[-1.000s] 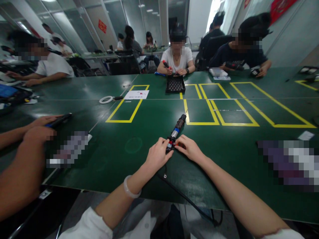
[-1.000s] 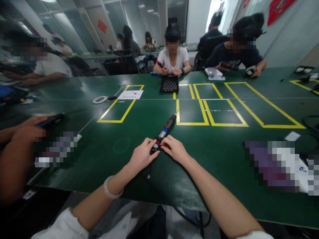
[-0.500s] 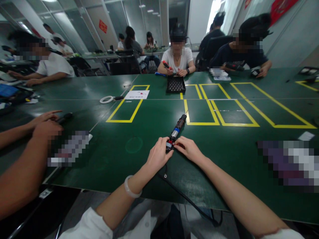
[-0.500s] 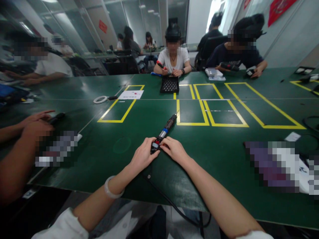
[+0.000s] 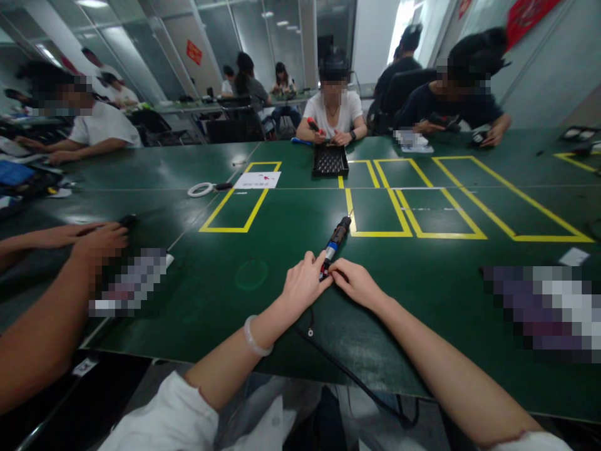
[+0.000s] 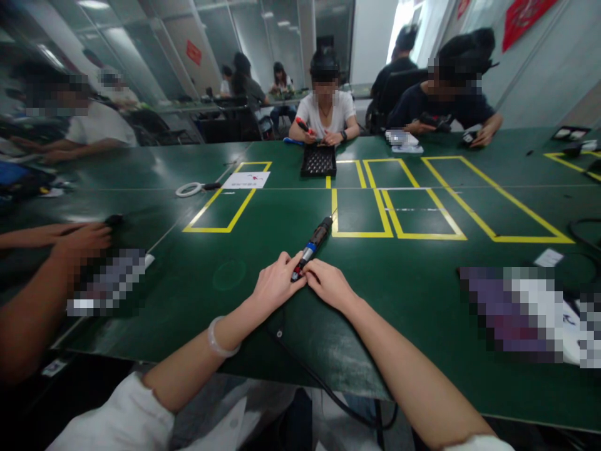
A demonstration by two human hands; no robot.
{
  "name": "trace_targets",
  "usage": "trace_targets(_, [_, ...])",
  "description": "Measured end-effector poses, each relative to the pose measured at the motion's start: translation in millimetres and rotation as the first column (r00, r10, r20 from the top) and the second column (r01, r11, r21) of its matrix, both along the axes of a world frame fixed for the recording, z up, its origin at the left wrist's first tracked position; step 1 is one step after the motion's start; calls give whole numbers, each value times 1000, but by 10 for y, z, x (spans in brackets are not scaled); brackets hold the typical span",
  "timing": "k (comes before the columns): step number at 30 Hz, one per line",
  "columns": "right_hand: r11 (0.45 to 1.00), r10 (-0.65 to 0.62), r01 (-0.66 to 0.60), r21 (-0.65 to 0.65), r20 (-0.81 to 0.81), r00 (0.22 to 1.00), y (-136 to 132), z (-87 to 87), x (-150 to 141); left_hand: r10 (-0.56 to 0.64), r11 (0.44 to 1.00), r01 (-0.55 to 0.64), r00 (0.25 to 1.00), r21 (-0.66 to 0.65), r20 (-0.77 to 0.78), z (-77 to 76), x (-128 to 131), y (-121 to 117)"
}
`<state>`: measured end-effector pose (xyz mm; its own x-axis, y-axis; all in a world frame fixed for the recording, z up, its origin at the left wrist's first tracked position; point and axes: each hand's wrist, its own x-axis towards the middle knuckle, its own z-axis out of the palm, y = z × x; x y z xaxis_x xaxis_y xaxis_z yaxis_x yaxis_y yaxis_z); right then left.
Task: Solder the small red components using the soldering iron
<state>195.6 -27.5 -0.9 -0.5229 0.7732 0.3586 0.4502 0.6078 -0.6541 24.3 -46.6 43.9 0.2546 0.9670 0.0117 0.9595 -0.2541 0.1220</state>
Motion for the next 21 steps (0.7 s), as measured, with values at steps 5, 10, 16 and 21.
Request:
trace_targets(5, [999, -50, 50, -6, -1, 999, -5, 15, 16, 3, 1000, -2, 1000, 28, -7, -8, -67, 48])
trace_targets(10, [997, -69, 69, -18, 30, 997, 7, 3, 48, 6, 999, -3, 998, 54, -58, -6, -217, 159])
trace_targets(16, [998, -60, 61, -29, 16, 998, 20, -10, 70, 113, 993, -109, 991, 51, -75, 19, -601, 352])
trace_targets(21, [997, -65, 65, -35, 17, 998, 22, -20, 74, 247, 969, -246, 963, 27, -109, 37, -1141, 531])
